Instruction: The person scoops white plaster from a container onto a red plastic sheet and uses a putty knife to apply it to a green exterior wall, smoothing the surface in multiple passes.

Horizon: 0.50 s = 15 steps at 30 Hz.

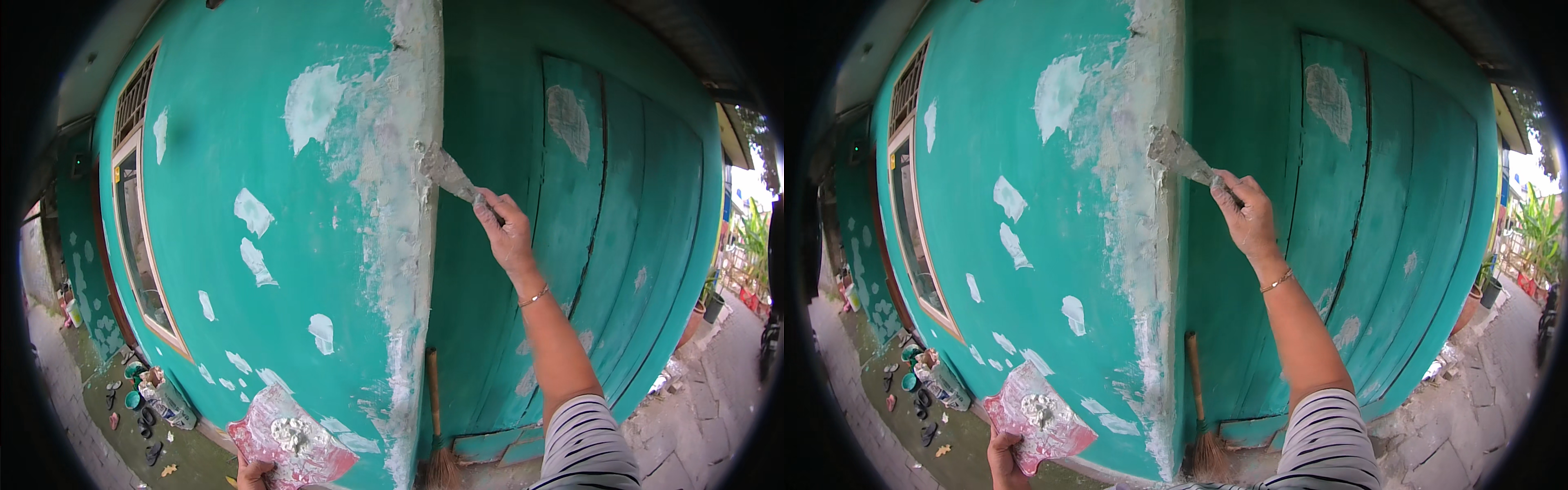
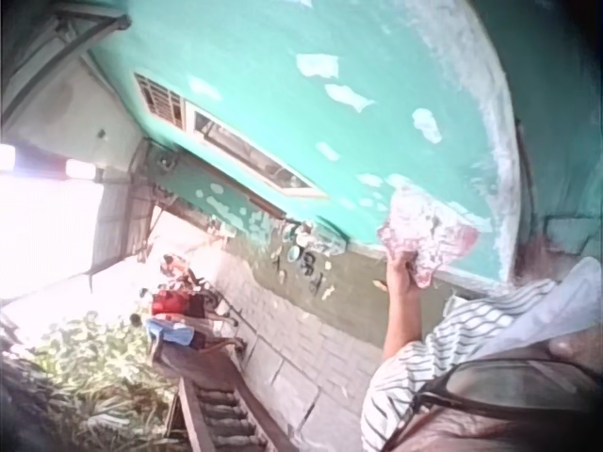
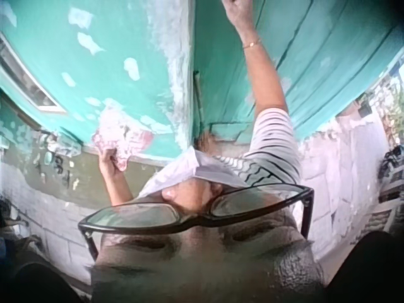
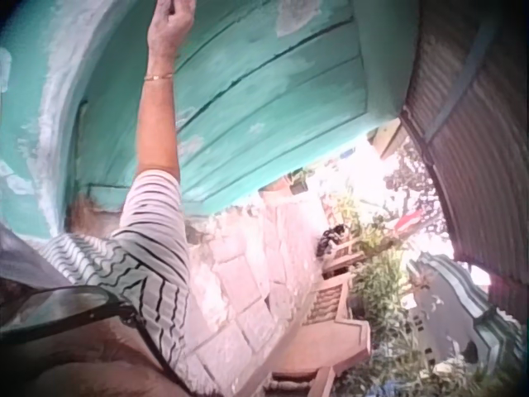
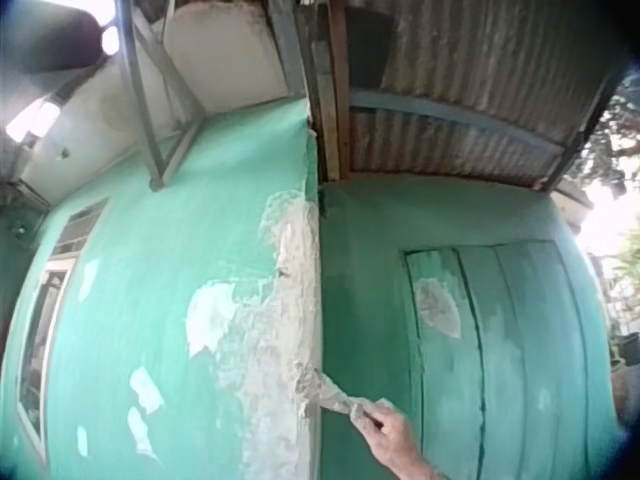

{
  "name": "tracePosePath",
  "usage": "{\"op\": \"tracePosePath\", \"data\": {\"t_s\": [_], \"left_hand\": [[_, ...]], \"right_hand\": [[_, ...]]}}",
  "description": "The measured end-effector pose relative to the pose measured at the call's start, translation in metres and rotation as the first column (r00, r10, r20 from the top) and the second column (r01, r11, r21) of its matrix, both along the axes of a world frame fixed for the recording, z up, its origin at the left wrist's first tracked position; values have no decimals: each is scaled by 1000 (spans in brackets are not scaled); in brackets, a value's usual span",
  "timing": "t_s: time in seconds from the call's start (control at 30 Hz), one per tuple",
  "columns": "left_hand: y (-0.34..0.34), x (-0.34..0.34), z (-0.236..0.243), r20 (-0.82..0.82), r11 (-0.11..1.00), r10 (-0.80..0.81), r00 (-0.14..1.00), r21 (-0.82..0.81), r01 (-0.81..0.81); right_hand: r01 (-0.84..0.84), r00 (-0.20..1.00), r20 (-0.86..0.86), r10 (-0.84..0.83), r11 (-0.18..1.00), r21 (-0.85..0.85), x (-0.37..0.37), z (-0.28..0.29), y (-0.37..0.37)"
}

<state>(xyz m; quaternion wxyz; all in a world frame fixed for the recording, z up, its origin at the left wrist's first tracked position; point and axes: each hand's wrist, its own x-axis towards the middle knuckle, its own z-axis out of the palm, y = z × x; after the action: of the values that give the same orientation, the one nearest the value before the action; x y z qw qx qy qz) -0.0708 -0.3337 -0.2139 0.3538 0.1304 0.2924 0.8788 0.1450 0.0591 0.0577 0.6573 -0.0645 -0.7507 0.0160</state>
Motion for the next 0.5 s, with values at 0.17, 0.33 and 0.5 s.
{"op": "tracePosePath", "data": {"t_s": [0.17, 0.33, 0.5], "left_hand": [[12, 1, -8, -17, 997, 21, 1000, -68, -23], [20, 11, 6, -9, 995, 66, 998, -78, -67], [31, 13, 13, -39, 998, 65, 997, 27, -64]], "right_hand": [[-99, 995, -6, 99, 994, -39, -33, -3, 20], [22, 999, 27, -22, 1000, 8, -24, -3, 35], [117, 988, 104, -112, 992, -37, 23, -10, 13]]}}
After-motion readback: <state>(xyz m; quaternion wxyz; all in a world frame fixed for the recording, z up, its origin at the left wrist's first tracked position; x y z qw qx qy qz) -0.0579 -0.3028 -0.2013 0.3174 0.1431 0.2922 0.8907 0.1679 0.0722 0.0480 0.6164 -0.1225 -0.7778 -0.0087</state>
